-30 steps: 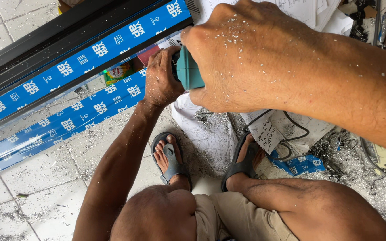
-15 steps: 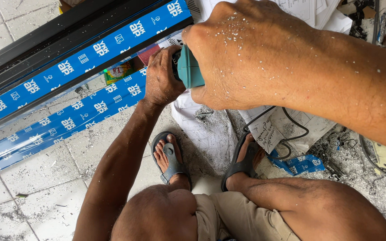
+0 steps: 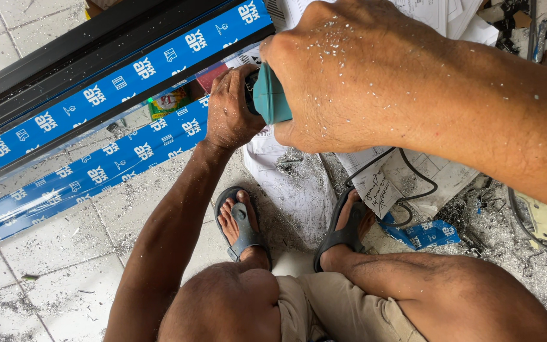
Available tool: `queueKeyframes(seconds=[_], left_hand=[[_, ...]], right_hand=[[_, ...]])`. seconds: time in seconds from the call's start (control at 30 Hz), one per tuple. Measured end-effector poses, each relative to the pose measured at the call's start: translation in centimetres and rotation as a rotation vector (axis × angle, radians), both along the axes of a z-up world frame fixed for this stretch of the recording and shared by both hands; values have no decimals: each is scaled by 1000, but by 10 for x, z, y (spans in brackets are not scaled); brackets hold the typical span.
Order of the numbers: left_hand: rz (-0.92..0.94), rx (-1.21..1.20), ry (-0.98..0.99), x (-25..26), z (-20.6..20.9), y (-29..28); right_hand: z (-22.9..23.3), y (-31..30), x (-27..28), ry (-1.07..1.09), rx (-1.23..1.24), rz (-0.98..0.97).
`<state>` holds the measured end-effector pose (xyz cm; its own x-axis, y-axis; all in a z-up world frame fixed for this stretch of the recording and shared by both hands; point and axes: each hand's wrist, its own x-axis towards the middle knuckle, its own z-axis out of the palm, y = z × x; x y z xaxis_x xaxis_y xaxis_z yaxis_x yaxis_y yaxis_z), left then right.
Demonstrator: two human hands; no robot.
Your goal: The person uses a drill to make holes in metal window frames, adjusts the position of the frames, and applies small components to the ends by hand.
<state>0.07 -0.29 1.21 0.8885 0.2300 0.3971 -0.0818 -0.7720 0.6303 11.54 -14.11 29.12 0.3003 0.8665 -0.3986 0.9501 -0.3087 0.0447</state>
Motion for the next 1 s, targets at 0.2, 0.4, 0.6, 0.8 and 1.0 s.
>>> queueKeyframes(seconds=[0.2, 0.4, 0.6, 0.8, 1.0], left_hand=[[-14, 12, -24, -1, 2, 0], [-2, 21, -9, -2, -4, 2], [14, 18, 35, -2, -14, 4], [19, 30, 66, -2, -19, 4], [1, 3, 42, -3, -8, 3]], right_hand=[[13, 7, -3, 113, -97, -93], [5, 18, -6, 220, -168, -255], [34, 28, -9, 212, -291, -293], [74, 32, -15, 17, -370, -343], [71, 31, -16, 73, -262, -337]])
